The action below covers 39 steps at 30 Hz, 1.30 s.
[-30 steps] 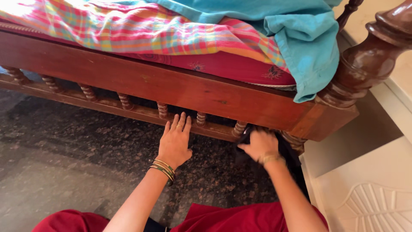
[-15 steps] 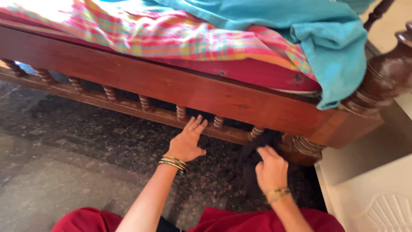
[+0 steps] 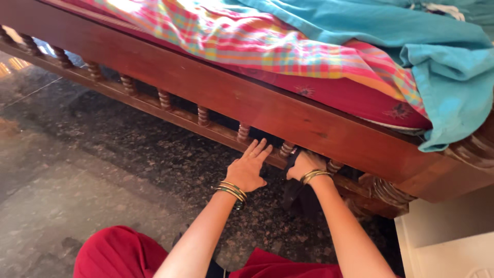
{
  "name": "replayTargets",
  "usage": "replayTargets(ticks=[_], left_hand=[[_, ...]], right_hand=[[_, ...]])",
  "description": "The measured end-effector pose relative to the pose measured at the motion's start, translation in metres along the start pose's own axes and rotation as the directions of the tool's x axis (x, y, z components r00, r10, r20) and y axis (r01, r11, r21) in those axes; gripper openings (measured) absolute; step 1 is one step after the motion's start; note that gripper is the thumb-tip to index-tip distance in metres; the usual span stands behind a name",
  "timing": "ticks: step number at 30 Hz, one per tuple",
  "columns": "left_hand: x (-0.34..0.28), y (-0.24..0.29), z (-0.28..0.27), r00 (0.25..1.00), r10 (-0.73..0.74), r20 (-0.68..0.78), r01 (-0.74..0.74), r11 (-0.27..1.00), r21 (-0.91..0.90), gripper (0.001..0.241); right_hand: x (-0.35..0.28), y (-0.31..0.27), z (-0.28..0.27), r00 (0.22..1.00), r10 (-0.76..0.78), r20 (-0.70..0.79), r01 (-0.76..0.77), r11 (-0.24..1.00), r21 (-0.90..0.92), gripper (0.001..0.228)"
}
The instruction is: The person wipes the wooden bed frame and a nearby side table with a dark cloth. They lift the bedsheet to reach the lower parts of the frame and continue cleaning the spindles and legs.
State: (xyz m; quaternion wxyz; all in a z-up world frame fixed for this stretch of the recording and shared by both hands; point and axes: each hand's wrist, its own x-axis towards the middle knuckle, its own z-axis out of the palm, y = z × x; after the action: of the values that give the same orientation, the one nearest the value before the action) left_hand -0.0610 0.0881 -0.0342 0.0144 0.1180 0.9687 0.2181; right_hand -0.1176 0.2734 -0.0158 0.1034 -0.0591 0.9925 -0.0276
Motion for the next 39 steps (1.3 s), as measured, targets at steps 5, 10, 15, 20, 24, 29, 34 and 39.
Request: replayTargets(ticks=[5,10,15,20,24,29,34,39], left_hand=[[-0.004,0.002,-0.002,1.000,-0.021,0.002,0.021,0.999,-0.024,0.105],[-0.031,-0.033,0.003,0.892,0.230,-0.388,-0.367,0.871,-0.328,0.080],[-0.080,-0.106,-0.001,0.770,0.039,-0.636,-0.286,0.913,-0.291,0.073],[-0.100,-0.160,-0.005,0.650,-0.087,-0.755,-0.186,0.945,-0.269,0.076],[-0.116,-0.202,-0.001,0.689,-0.085,-0.720,-0.155,0.953,-0.261,0.077],[-0.118,-0.231,0.018,0.712,-0.205,-0.672,-0.075,0.929,-0.363,0.083],[-0.110,-0.244,0.028,0.702,-0.235,-0.672,-0.102,0.901,-0.421,0.086],[-0.107,-0.253,0.034,0.721,-0.268,-0.639,-0.086,0.880,-0.466,0.088]], right_hand=[[-0.016,-0.001,0.044,0.853,-0.123,-0.507,0.097,0.992,-0.078,0.053],[-0.049,0.021,0.079,0.660,-0.348,-0.666,0.243,0.938,-0.249,0.039],[-0.087,0.005,0.072,0.702,-0.277,-0.656,0.391,0.920,0.031,0.043],[-0.040,-0.082,0.080,0.508,-0.507,-0.696,0.500,0.832,-0.241,0.054],[0.020,-0.125,0.056,0.822,-0.206,-0.531,0.236,0.972,-0.011,0.032],[0.067,-0.121,0.008,0.986,-0.145,-0.087,0.155,0.981,0.119,0.036],[0.038,-0.126,0.057,0.872,-0.185,-0.453,0.173,0.983,-0.068,0.038],[-0.022,-0.101,0.109,0.439,-0.527,-0.728,0.535,0.804,-0.259,0.064]])
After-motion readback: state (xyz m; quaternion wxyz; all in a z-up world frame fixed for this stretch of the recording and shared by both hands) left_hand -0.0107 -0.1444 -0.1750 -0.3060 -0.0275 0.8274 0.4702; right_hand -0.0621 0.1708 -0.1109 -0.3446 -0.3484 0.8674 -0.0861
